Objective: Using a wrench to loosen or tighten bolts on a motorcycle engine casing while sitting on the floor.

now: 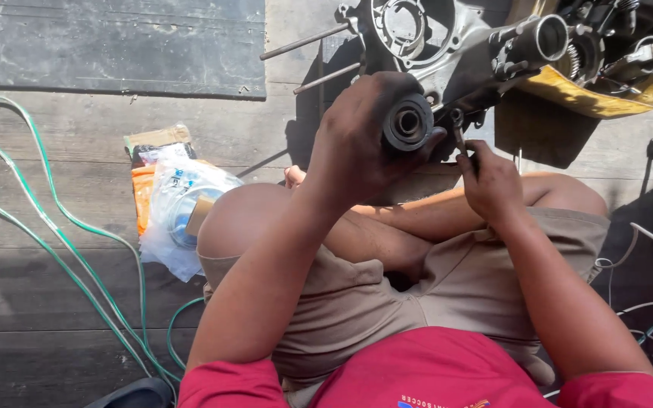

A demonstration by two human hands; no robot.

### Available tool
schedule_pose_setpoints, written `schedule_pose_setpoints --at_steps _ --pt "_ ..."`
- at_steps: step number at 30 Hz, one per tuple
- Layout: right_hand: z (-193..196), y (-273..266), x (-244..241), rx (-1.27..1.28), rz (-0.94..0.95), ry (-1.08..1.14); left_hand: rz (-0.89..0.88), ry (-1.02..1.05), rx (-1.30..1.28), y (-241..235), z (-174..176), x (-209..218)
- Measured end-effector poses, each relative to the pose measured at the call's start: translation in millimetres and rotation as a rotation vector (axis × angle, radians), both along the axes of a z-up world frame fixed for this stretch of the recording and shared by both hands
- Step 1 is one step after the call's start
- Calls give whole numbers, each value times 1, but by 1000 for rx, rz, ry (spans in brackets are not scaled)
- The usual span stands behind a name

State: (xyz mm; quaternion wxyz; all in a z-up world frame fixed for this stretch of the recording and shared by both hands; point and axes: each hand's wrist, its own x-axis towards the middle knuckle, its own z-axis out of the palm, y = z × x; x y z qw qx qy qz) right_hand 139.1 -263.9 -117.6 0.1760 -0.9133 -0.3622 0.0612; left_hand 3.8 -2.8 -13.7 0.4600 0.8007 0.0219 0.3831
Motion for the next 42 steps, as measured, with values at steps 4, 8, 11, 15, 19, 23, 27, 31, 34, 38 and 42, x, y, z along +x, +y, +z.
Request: schedule_pose_setpoints --at_steps 4,8,11,15,19,23,27,31,34,38,42 --pt "14 -7 5 32 -26 -110 -46 -51 -26 4 7 -1" --pt "25 -9 10 33 -46 -122 -59 -38 -11 4 12 -3" --pt "28 -7 13 33 -15 -112 -64 -27 -6 5 12 -3" --pt "35 -4 13 29 -31 -76 -54 -2 -9 5 13 -5" --pt "48 0 14 -30 -60 -80 -48 44 33 3 13 -5" --pt "56 3 15 -143 -113 -99 -25 85 -17 2 14 -6" --pt "59 5 20 -123 -84 -114 -24 82 -26 2 10 -6" --pt "70 8 22 -212 -74 -123 -15 81 -26 2 9 -7" --pt "78 13 28 -297 -69 -45 -2 90 -10 2 9 -7" --pt "79 12 31 -372 -46 -35 -12 97 -16 0 10 -8" --pt "77 13 29 -402 -26 -109 -17 101 -10 1 14 -8"
